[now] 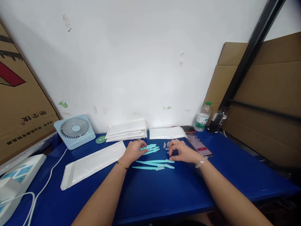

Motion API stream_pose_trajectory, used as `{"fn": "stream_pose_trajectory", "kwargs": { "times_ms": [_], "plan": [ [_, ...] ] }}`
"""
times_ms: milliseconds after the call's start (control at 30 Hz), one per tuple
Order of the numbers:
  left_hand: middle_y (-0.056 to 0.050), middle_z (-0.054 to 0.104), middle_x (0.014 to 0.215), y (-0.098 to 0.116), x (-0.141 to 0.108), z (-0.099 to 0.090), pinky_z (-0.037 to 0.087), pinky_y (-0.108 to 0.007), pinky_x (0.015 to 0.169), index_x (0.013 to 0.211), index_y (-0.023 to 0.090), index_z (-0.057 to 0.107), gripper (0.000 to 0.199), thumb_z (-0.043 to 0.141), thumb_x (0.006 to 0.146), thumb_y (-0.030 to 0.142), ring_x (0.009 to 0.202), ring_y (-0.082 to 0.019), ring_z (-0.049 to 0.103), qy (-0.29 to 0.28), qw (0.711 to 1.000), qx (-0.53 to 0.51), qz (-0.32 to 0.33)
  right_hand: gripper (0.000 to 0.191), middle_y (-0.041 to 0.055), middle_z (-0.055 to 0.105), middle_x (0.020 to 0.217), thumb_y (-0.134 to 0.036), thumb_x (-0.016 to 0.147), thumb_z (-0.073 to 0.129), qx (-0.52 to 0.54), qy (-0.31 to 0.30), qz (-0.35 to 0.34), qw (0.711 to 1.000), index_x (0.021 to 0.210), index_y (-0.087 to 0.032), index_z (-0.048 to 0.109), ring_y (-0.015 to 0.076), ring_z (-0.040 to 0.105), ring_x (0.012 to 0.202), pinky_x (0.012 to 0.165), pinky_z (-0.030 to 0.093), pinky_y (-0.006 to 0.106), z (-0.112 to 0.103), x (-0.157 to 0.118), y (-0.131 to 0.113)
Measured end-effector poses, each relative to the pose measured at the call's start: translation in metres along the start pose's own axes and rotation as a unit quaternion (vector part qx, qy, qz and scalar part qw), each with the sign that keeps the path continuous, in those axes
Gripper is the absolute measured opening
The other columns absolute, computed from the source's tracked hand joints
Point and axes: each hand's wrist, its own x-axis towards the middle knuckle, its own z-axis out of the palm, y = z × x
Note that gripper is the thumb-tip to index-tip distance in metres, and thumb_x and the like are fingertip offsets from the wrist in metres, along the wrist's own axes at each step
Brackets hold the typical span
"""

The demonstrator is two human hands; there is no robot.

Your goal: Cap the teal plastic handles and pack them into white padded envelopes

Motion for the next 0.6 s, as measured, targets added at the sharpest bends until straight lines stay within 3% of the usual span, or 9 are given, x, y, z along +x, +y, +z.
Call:
{"fn": "stream_pose_trajectory", "kwargs": {
  "times_ms": [100,200,300,433,600],
  "plan": [
    [0.0,0.066,0.089,0.013,-0.004,0.002,0.039,-0.024,0.07,0.088,0.023,0.066,0.026,0.057,0.078,0.046,0.083,-0.016,0.06,-0.046,0.997,-0.018,0.052,0.012,0.0016,0.058,0.096,-0.031,0.068,0.075,-0.009,-0.051,-0.01,0.999,0.07,-0.023,0.066,0.0226,0.052,0.096,0.086,0.034,0.04,0.005,-0.001,-0.01],
    [0.001,0.067,0.087,0.023,-0.005,0.006,0.038,-0.024,0.072,0.087,0.024,0.068,0.025,0.058,0.079,0.046,0.083,-0.016,0.06,-0.091,0.99,-0.01,0.108,0.009,0.0017,0.058,0.096,-0.027,0.073,0.071,-0.008,-0.038,-0.004,0.999,0.072,-0.022,0.063,0.0215,0.051,0.096,0.085,0.034,0.039,0.011,0.002,-0.014],
    [0.002,0.068,0.078,0.028,-0.004,0.012,0.036,-0.025,0.072,0.081,0.024,0.068,0.018,0.056,0.082,0.038,0.076,-0.015,0.06,-0.109,0.986,0.012,0.123,0.009,0.0021,0.058,0.098,-0.027,0.077,0.067,-0.004,-0.005,-0.006,1.0,0.074,-0.021,0.062,0.0207,0.051,0.097,0.085,0.033,0.038,0.013,0.006,-0.013],
    [0.0,0.069,0.081,0.021,0.001,0.009,0.035,-0.028,0.074,0.075,0.022,0.068,0.017,0.054,0.083,0.028,0.079,-0.016,0.059,-0.041,0.993,0.058,0.098,0.006,0.0023,0.059,0.097,-0.023,0.078,0.066,-0.02,0.05,-0.012,0.998,0.075,-0.021,0.061,0.0199,0.052,0.097,0.087,0.033,0.037,0.014,0.011,-0.002],
    [-0.002,0.068,0.083,-0.001,0.003,-0.002,0.036,-0.03,0.074,0.083,0.022,0.068,0.017,0.053,0.082,0.03,0.082,-0.019,0.059,0.023,0.996,0.083,0.012,0.011,0.004,0.059,0.099,-0.029,0.076,0.068,-0.031,0.105,0.048,0.993,0.072,-0.02,0.064,0.0217,0.052,0.098,0.09,0.031,0.04,0.006,0.009,0.011]
  ]
}}
